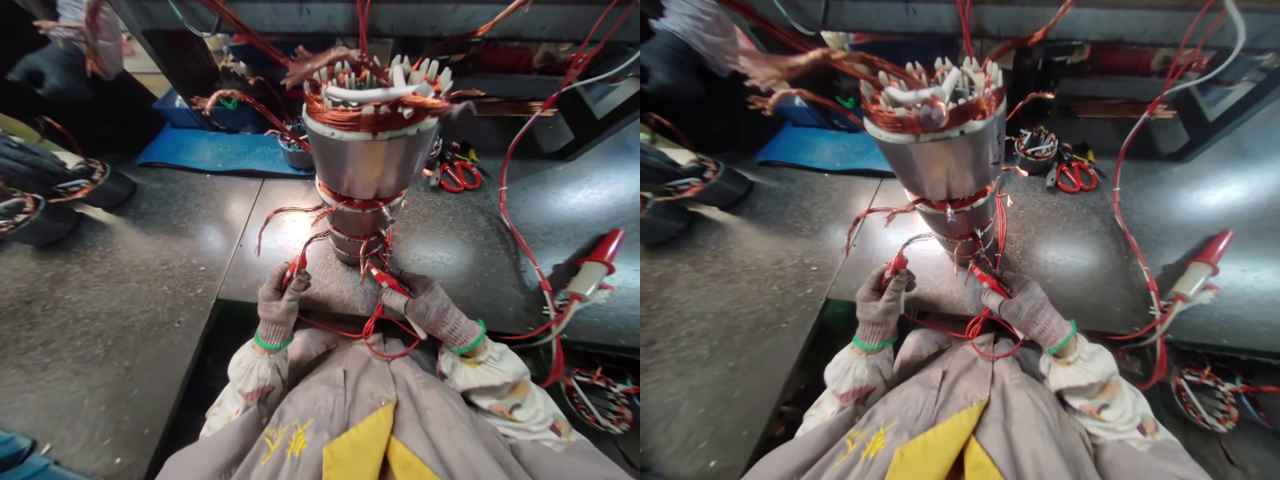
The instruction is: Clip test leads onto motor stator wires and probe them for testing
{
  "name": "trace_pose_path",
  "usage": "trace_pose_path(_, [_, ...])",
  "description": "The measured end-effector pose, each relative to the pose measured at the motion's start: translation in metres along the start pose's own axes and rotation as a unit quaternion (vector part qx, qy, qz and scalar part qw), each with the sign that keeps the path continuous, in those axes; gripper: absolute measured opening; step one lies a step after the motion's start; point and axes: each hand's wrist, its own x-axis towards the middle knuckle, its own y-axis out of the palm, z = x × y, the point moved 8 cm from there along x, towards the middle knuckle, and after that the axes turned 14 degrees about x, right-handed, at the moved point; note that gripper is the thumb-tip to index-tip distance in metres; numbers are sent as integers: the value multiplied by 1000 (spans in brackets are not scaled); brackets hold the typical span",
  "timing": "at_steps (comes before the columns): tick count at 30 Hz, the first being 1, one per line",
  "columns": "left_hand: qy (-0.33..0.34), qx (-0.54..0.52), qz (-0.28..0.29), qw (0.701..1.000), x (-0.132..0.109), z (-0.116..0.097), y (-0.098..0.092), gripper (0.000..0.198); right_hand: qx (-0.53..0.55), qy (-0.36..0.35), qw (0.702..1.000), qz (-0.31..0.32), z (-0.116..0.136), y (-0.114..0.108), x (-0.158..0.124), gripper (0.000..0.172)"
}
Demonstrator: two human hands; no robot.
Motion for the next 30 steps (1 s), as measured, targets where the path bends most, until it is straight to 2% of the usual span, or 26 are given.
trace_pose_path(4, [0,-4,-7,1000,0,1,-2,39,-4,-16,1000,25,5,-9,-4,34])
trace_pose_path(6, [-5,-22,-18,1000,0,-1,-1,40,17,-26,999,19,4,-24,-2,39])
trace_pose_path(7, [-8,-36,-25,999,0,-3,0,40,17,-32,999,-14,4,-36,2,40])
trace_pose_path(10, [-8,-68,-55,996,1,-10,4,42,-71,-39,980,-184,4,-71,26,34])
trace_pose_path(12, [-3,-77,-73,994,2,-14,6,42,-125,-37,963,-236,6,-75,51,26])
trace_pose_path(16, [-26,-92,-89,991,5,-14,9,44,-70,-47,970,-230,7,-65,108,27])
trace_pose_path(19, [-62,-113,-84,988,6,-9,10,49,-18,-32,970,-239,3,-67,131,26])
trace_pose_path(24, [-107,-170,-80,976,8,2,9,50,43,-45,974,-219,12,-66,138,21])
trace_pose_path(30, [-109,-192,-73,973,12,13,9,45,101,-70,973,-196,19,-60,145,19])
